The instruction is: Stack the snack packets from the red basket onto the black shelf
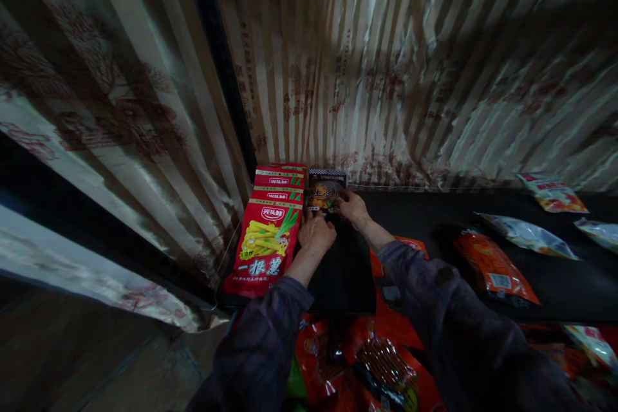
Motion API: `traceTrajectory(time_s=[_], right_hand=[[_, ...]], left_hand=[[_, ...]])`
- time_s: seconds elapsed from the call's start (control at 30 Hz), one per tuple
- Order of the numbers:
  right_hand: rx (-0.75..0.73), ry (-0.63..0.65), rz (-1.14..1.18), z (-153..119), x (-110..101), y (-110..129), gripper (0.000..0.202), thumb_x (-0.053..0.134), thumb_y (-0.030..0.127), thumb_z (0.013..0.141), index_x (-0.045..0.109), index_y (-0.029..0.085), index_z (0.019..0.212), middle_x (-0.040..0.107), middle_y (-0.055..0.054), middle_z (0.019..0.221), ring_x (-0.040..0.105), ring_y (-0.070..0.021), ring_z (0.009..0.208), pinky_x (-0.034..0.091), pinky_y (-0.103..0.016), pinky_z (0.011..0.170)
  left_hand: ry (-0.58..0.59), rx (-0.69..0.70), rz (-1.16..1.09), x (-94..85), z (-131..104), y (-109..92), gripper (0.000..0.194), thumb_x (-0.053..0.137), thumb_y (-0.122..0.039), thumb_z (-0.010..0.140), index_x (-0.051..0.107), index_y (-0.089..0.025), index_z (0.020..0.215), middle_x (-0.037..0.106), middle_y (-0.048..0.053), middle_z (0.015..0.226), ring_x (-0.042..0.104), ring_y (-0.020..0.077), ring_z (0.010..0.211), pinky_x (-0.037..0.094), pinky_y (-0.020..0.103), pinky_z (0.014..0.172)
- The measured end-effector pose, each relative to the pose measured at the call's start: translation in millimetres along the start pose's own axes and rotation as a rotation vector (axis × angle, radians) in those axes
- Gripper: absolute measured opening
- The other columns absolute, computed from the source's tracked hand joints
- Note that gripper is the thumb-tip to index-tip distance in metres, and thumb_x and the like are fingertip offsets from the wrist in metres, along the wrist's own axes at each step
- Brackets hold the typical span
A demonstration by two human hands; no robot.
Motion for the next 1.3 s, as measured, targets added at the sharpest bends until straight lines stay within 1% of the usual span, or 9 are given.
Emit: traceTrajectory(time_s=[0.17, 0.27, 0.37, 0.53, 0.67, 0.83, 0.97, 1.13, 1.3], right_hand=[[-0.017, -0.013, -0.038, -4, -6, 0, 0.040, 0.056, 0.025, 0.085, 0.063, 0.018, 0.123, 0.068, -0.009, 0.122, 0.062, -0.0220, 0.114, 0.045, -0.033, 0.099], [0.005, -0.002, -0.036, -5, -12, 0, 0.039, 0.057, 0.026, 0.084, 0.064, 0.021, 0.122, 0.070, -0.007, 0.119, 0.063, -0.0218, 0.113, 0.045, -0.034, 0.099], [0.018, 0.021, -0.032, -8, -15, 0, 0.038, 0.059, 0.026, 0.082, 0.065, 0.021, 0.119, 0.071, -0.007, 0.115, 0.064, -0.0219, 0.111, 0.046, -0.034, 0.097], [0.008, 0.056, -0.028, -14, -13, -5, 0.034, 0.058, 0.024, 0.082, 0.067, 0.021, 0.115, 0.073, -0.007, 0.111, 0.065, -0.0210, 0.107, 0.048, -0.032, 0.094], [-0.014, 0.066, -0.035, -16, -9, -7, 0.033, 0.059, 0.023, 0.083, 0.067, 0.019, 0.114, 0.071, -0.008, 0.114, 0.066, -0.0215, 0.106, 0.049, -0.032, 0.092], [-0.039, 0.057, -0.071, -14, -6, -6, 0.033, 0.059, 0.019, 0.083, 0.067, 0.017, 0.115, 0.069, -0.010, 0.118, 0.065, -0.0224, 0.109, 0.048, -0.034, 0.096], [-0.049, 0.050, -0.100, -14, -6, -7, 0.031, 0.058, 0.018, 0.083, 0.068, 0.019, 0.112, 0.069, -0.010, 0.120, 0.064, -0.0219, 0.110, 0.047, -0.033, 0.098], [-0.053, 0.066, -0.148, -15, -5, -6, 0.033, 0.058, 0.019, 0.083, 0.067, 0.021, 0.115, 0.068, -0.008, 0.122, 0.064, -0.0210, 0.111, 0.046, -0.031, 0.097], [-0.050, 0.064, -0.201, -18, -11, -3, 0.034, 0.057, 0.020, 0.084, 0.066, 0.019, 0.117, 0.066, -0.008, 0.125, 0.060, -0.0200, 0.118, 0.043, -0.028, 0.100]], left_hand=[[-0.018, 0.005, 0.015, 4.6, 0, 0, 0.052, 0.049, -0.028, 0.086, 0.052, -0.015, 0.136, 0.039, 0.014, 0.152, 0.035, 0.0284, 0.141, 0.032, 0.037, 0.114], [-0.027, 0.000, 0.014, 4.9, -1, -1, 0.051, 0.049, -0.027, 0.085, 0.053, -0.018, 0.135, 0.039, 0.012, 0.153, 0.033, 0.0282, 0.142, 0.031, 0.039, 0.115], [-0.022, -0.007, 0.018, 3.3, -3, -2, 0.049, 0.049, -0.026, 0.085, 0.055, -0.019, 0.133, 0.041, 0.010, 0.152, 0.035, 0.0269, 0.141, 0.030, 0.037, 0.115], [-0.040, 0.001, 0.015, 0.9, -4, -1, 0.049, 0.047, -0.025, 0.086, 0.055, -0.017, 0.133, 0.043, 0.012, 0.151, 0.039, 0.0244, 0.139, 0.033, 0.031, 0.113], [-0.054, 0.012, 0.014, 2.4, -1, 0, 0.049, 0.048, -0.024, 0.085, 0.056, -0.015, 0.132, 0.045, 0.013, 0.149, 0.039, 0.0260, 0.139, 0.032, 0.033, 0.114], [-0.053, 0.017, 0.051, 4.4, 1, -1, 0.049, 0.047, -0.026, 0.086, 0.056, -0.013, 0.132, 0.045, 0.016, 0.147, 0.040, 0.0251, 0.139, 0.029, 0.031, 0.115], [-0.042, 0.033, 0.053, 5.3, 3, 1, 0.048, 0.046, -0.025, 0.086, 0.056, -0.012, 0.131, 0.046, 0.016, 0.147, 0.038, 0.0238, 0.140, 0.027, 0.030, 0.116], [-0.053, 0.036, 0.019, 6.5, 4, 2, 0.049, 0.048, -0.024, 0.086, 0.056, -0.009, 0.132, 0.044, 0.018, 0.148, 0.037, 0.0258, 0.140, 0.026, 0.031, 0.117], [-0.066, 0.025, -0.023, 4.4, -2, -1, 0.051, 0.051, -0.021, 0.085, 0.054, -0.006, 0.134, 0.040, 0.020, 0.150, 0.031, 0.0284, 0.143, 0.023, 0.033, 0.118]])
Point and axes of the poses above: each hand's wrist, its own z-axis towards the middle knuckle, its own x-axis out of the palm, y = z × x, the point moved 3 cm from there along z, towards the middle knuckle
